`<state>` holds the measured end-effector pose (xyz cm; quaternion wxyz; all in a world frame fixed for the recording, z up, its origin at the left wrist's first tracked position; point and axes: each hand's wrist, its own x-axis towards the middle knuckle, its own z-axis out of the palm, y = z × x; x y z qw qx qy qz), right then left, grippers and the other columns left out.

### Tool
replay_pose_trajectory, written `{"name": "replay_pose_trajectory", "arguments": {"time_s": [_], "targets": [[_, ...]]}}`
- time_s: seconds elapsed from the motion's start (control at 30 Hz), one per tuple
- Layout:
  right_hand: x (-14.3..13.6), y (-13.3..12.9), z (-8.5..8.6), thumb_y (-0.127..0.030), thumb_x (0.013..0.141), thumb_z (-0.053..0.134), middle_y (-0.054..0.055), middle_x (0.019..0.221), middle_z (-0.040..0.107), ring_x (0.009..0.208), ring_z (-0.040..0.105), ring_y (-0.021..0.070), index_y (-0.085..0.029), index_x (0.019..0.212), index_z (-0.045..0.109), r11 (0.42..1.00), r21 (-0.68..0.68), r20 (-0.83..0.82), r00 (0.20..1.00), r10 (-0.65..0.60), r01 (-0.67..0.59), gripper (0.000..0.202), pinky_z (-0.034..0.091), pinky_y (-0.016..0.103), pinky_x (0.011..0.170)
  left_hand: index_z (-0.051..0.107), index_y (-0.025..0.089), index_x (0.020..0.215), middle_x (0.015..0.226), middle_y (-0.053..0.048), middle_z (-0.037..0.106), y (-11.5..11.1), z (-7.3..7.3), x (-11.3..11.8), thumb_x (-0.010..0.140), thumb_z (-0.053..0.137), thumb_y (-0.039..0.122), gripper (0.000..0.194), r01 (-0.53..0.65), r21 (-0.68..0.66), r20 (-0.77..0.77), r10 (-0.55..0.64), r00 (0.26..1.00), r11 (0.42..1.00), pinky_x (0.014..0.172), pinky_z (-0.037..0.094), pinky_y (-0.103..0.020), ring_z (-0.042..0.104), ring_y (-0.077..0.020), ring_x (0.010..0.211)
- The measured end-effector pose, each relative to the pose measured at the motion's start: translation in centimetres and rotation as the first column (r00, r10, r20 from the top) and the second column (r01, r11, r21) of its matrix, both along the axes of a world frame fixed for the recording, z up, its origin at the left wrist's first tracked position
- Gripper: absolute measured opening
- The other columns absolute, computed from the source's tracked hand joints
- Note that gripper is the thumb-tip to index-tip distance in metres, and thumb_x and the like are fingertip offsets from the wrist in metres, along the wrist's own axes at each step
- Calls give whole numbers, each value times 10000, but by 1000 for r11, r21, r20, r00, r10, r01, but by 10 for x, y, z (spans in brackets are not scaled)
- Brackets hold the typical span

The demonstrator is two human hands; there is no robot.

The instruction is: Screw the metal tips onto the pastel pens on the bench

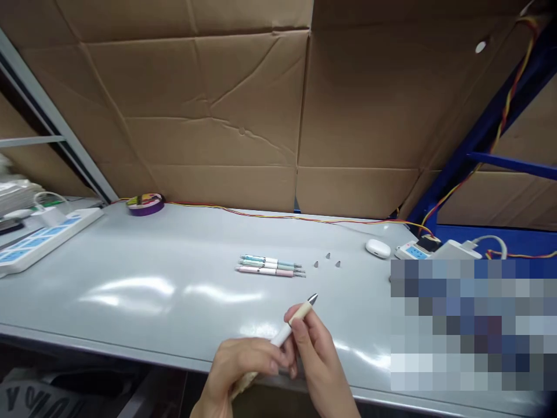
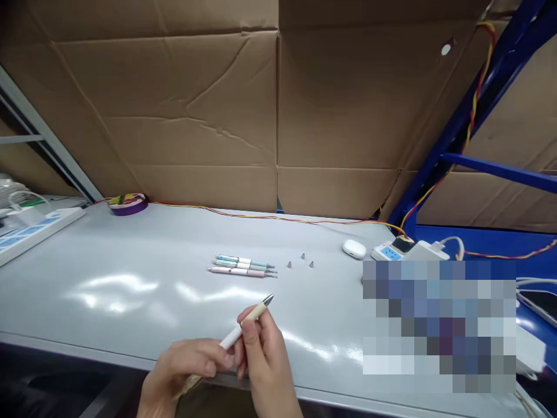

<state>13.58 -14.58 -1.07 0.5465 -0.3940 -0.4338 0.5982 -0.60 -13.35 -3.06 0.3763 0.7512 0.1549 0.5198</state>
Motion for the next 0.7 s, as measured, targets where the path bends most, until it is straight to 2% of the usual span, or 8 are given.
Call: {"name": "replay_pose_trajectory", "arguments": {"time_s": [0.07,0.17,0.27,0.4,0.47,0.6,0.7], "targets": [[-1,0,-1,-495,897,414,-73,498,402,458,385,78,-192,844,454,999,7,-8,999,36,-36,311,331,192,464,584,213,882,685,-9,626,3,3,5,896,486,337,159,-14,-3,25,14,1000,1000,613,488,-235,616,-154,617],[-1,-1,-1,-505,890,424,-59,532,441,487,421,82,-184,847,463,997,15,4,997,79,-79,326,337,201,487,549,189,705,463,23,428,4,4,13,895,357,542,444,-124,28,122,120,985,992,461,380,-213,462,-110,435],[0,-2,-1,-509,888,426,-49,553,457,518,434,89,-183,854,466,997,4,17,996,83,-83,330,340,208,511,495,182,635,424,37,335,2,3,16,889,281,599,533,-175,52,117,168,979,983,415,288,-215,335,-83,381],[1,-2,-1,-514,882,436,-50,553,446,517,411,87,-188,847,466,999,-18,13,999,47,-47,329,338,210,515,515,184,674,472,21,418,-1,3,14,836,316,670,550,-140,28,60,138,989,990,473,339,-228,409,-100,431],[1,-2,0,-507,883,438,-46,558,453,522,417,89,-189,849,470,998,-15,16,998,59,-59,322,345,212,520,523,189,680,471,21,416,-3,4,12,853,312,646,532,-149,8,34,149,988,989,489,343,-232,408,-102,438],[1,0,0,-477,893,438,-31,602,475,568,451,101,-188,851,491,996,20,60,994,90,-92,297,368,217,551,479,185,633,448,32,341,-7,3,9,927,297,464,444,-200,51,-19,201,979,978,498,333,-239,370,-95,430],[0,0,0,-468,896,436,-38,608,465,570,449,99,-194,885,484,998,35,58,997,53,-55,278,373,211,559,508,201,732,509,25,446,-9,3,9,936,338,381,321,-211,19,-36,211,977,977,512,377,-228,439,-100,471]]}}
